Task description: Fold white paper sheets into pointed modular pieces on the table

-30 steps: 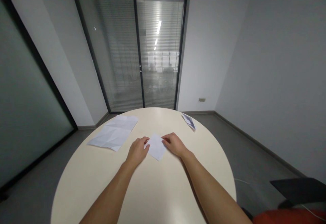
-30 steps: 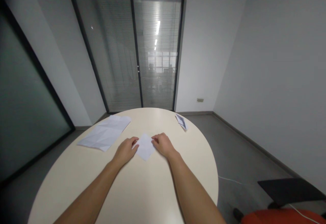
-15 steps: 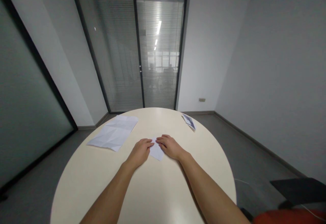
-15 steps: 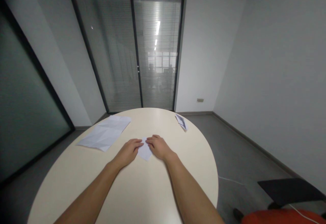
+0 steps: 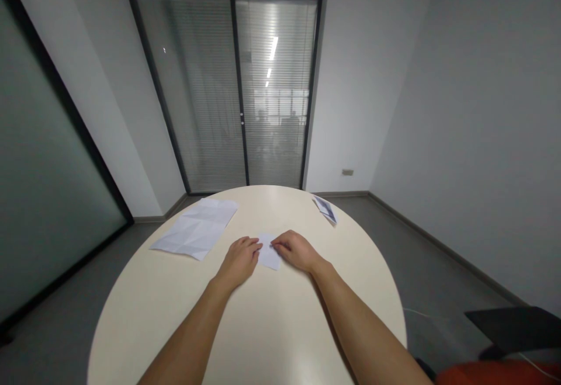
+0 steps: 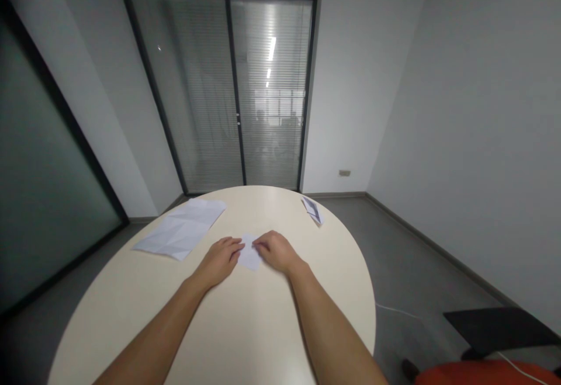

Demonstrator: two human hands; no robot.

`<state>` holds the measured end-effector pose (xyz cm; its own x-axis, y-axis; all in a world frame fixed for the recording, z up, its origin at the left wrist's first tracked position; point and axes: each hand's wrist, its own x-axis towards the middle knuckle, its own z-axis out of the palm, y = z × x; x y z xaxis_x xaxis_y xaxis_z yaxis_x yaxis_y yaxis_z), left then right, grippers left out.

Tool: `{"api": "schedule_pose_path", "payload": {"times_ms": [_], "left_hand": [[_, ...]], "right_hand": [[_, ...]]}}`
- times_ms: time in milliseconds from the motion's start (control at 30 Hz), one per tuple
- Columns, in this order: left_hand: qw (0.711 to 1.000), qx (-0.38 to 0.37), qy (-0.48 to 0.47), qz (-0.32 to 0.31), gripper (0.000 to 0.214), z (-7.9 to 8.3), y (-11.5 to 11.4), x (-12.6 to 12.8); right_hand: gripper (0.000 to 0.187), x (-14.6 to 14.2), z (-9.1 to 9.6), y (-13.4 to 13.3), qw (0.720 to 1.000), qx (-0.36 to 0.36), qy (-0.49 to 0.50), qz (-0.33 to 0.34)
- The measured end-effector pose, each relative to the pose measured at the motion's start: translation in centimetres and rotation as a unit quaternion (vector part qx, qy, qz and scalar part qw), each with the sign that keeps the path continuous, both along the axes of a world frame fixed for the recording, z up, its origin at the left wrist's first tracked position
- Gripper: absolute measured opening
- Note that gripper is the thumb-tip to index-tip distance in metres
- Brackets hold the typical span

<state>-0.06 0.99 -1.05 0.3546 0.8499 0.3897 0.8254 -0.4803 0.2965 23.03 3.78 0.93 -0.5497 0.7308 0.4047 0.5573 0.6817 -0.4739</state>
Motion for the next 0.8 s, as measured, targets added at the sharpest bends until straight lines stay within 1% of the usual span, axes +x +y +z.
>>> {"api": "schedule_pose_path", "payload": {"times_ms": [100,200,267,333,400,467,533,700,800], "left_hand": [[1.000,0.003,-0.011,0.004,0.032,0.3,0.1,-0.2],[1.000,-0.009,-0.018,-0.011,0.033,0.7,0.0,-0.2],[0.999,-0.024,-0.032,-0.021,0.032,0.8,-0.2,-0.1],[0.998,-0.034,-0.044,-0.033,0.028,0.8,-0.5,-0.1],[0.997,-0.038,-0.047,-0.048,0.025,0.8,-0.7,-0.1],[0.996,-0.041,-0.044,-0.059,0.027,0.8,-0.8,-0.2],[0.996,-0.044,-0.042,-0.063,0.028,0.8,-0.8,-0.3],[0.996,-0.046,-0.046,-0.062,0.022,0.9,-0.7,-0.3],[0.996,-0.053,-0.049,-0.060,0.020,1.0,-0.6,-0.2]], "right_hand": [[0.026,-0.2,0.4,-0.6,0.999,-0.034,0.006,0.033],[0.042,-0.1,0.0,-0.5,0.997,-0.042,-0.003,0.070],[0.055,0.1,-0.5,-0.3,0.997,-0.048,-0.009,0.068],[0.062,0.3,-0.9,-0.1,0.996,-0.057,-0.016,0.060],[0.059,0.4,-1.1,0.0,0.996,-0.058,-0.021,0.062],[0.052,0.4,-1.0,0.1,0.996,-0.052,-0.024,0.064],[0.047,0.4,-0.8,0.0,0.997,-0.044,-0.028,0.058],[0.030,0.3,0.0,-0.4,0.998,-0.030,-0.044,0.038],[0.029,0.2,0.4,-0.6,0.998,-0.027,-0.049,0.035]]}}
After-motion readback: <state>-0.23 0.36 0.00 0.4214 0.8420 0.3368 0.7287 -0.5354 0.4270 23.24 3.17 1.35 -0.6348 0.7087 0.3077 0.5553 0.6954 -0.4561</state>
